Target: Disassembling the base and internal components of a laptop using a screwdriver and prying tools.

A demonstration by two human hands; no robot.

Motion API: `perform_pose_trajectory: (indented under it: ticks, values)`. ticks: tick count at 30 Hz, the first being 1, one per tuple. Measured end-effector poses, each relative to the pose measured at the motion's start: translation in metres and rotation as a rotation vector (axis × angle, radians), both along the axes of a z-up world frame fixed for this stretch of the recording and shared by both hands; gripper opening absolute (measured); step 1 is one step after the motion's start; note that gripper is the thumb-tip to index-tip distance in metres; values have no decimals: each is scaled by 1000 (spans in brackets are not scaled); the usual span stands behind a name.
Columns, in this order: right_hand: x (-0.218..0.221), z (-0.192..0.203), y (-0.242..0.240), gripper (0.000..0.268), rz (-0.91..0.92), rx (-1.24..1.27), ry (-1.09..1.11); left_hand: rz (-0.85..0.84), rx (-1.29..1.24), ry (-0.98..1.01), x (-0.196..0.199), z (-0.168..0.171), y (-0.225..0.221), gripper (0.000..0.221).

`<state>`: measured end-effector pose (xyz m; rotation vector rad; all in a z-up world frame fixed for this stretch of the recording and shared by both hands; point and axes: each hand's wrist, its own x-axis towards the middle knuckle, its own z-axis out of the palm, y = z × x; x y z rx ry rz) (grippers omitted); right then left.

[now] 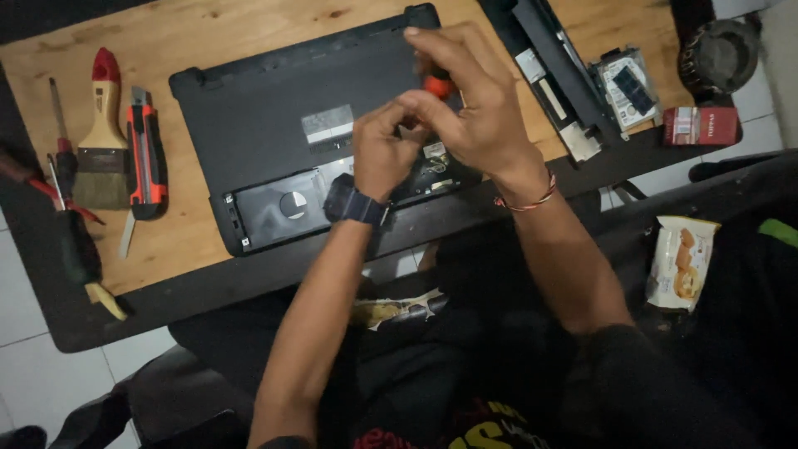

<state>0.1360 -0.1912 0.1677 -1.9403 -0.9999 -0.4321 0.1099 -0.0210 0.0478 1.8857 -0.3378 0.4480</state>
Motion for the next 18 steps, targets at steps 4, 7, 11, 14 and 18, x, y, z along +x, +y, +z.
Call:
perform_pose_trajectory:
  ticks: [4, 7, 11, 14, 18]
  values:
    - [-2, -12, 2, 64, -12, -35, -22, -103, 12, 118, -1, 1, 3, 31]
    - [-3, -13, 1, 64, -18, -28, -39, -178, 127, 122, 1, -2, 15, 19]
    - [-6, -16, 6, 69, -19, -23, -26, -44, 57, -26, 4, -7, 10, 16]
    - [-9, -13, 9, 65, -51, 13, -21, -33, 173, -83, 9, -39, 3, 11]
    - [-9, -26, 3, 78, -51, 14, -16, -184, 27, 122, 0, -18, 6, 19]
